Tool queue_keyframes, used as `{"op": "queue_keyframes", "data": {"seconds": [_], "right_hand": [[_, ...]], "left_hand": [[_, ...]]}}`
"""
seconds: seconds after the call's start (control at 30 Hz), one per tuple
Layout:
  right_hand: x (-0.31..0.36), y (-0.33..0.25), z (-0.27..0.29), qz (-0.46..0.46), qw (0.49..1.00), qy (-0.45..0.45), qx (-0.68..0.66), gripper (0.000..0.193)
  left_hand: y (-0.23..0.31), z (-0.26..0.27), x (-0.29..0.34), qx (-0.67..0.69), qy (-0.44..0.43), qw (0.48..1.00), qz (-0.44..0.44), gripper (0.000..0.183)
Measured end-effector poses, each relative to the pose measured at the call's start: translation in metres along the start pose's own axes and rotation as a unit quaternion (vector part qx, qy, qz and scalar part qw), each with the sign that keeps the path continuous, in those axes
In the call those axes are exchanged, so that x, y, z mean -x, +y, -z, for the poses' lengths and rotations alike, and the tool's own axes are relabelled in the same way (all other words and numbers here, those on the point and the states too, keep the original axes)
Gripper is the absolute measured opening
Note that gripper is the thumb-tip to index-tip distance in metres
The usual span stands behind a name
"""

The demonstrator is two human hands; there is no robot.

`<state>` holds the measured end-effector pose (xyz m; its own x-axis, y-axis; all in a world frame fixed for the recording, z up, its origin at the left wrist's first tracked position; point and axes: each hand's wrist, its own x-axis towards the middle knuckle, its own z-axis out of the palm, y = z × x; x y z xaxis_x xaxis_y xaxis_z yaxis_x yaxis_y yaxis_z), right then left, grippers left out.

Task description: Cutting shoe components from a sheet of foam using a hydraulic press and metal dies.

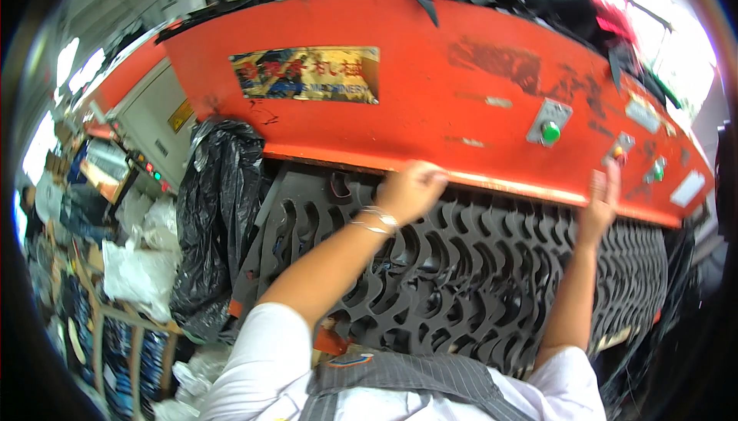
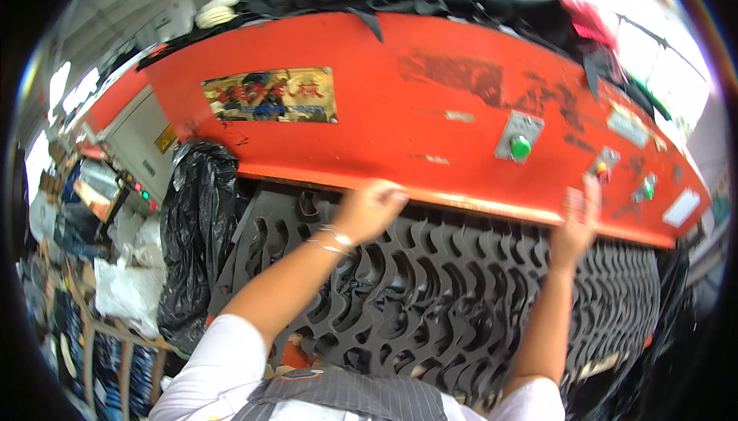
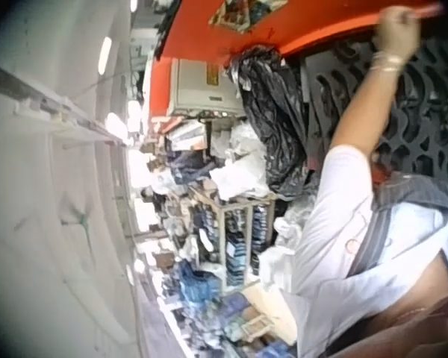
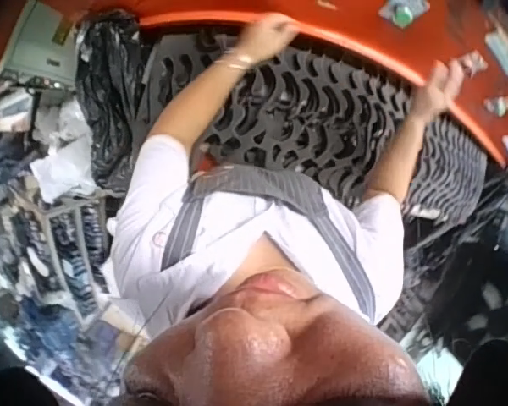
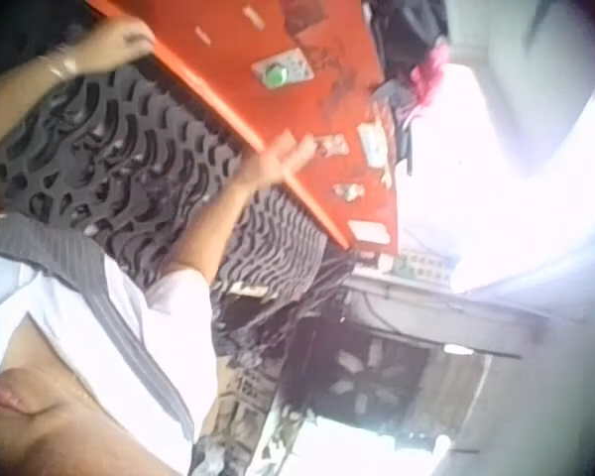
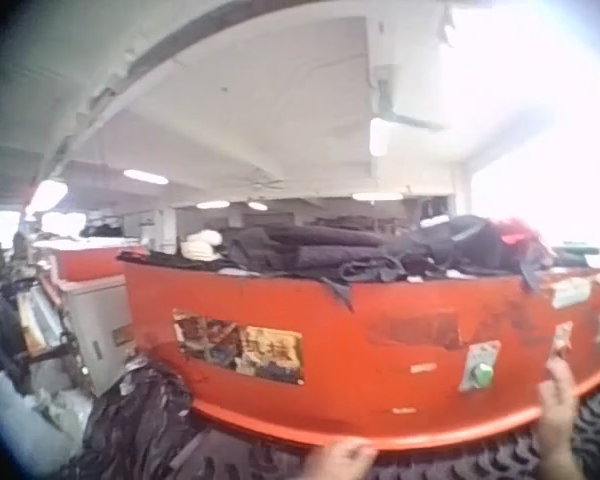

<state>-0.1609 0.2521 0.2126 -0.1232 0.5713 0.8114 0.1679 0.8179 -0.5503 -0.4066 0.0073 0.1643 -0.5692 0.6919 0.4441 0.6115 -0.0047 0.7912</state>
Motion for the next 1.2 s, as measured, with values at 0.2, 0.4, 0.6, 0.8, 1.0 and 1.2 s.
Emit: {"op": "queue_keyframes", "data": {"seconds": [0.2, 0.4, 0.6, 0.8, 1.0, 1.2], "right_hand": [[-0.174, 0.262, 0.178, -0.025, 0.918, 0.213, 0.334, 0.068], [-0.200, 0.307, 0.127, -0.202, 0.955, 0.181, 0.122, 0.097], [-0.189, 0.302, 0.114, -0.161, 0.947, 0.211, 0.179, 0.087], [-0.205, 0.311, 0.150, -0.093, 0.908, 0.251, 0.323, 0.077], [-0.175, 0.243, 0.097, -0.089, 0.967, 0.175, 0.160, 0.037], [-0.186, 0.156, 0.095, -0.115, 0.918, 0.234, 0.299, 0.054]], "left_hand": [[0.116, -0.122, -0.077, 0.127, -0.122, 0.961, -0.213, 0.025], [0.125, -0.134, -0.134, -0.118, -0.103, 0.970, -0.188, 0.032], [0.101, -0.115, -0.067, 0.036, -0.187, 0.970, -0.152, 0.035], [0.039, -0.024, 0.081, 0.010, -0.244, 0.969, -0.031, 0.049], [0.047, 0.047, 0.190, -0.055, -0.174, 0.952, 0.246, 0.044], [0.095, 0.039, 0.196, -0.137, -0.224, 0.942, 0.208, 0.033]]}}
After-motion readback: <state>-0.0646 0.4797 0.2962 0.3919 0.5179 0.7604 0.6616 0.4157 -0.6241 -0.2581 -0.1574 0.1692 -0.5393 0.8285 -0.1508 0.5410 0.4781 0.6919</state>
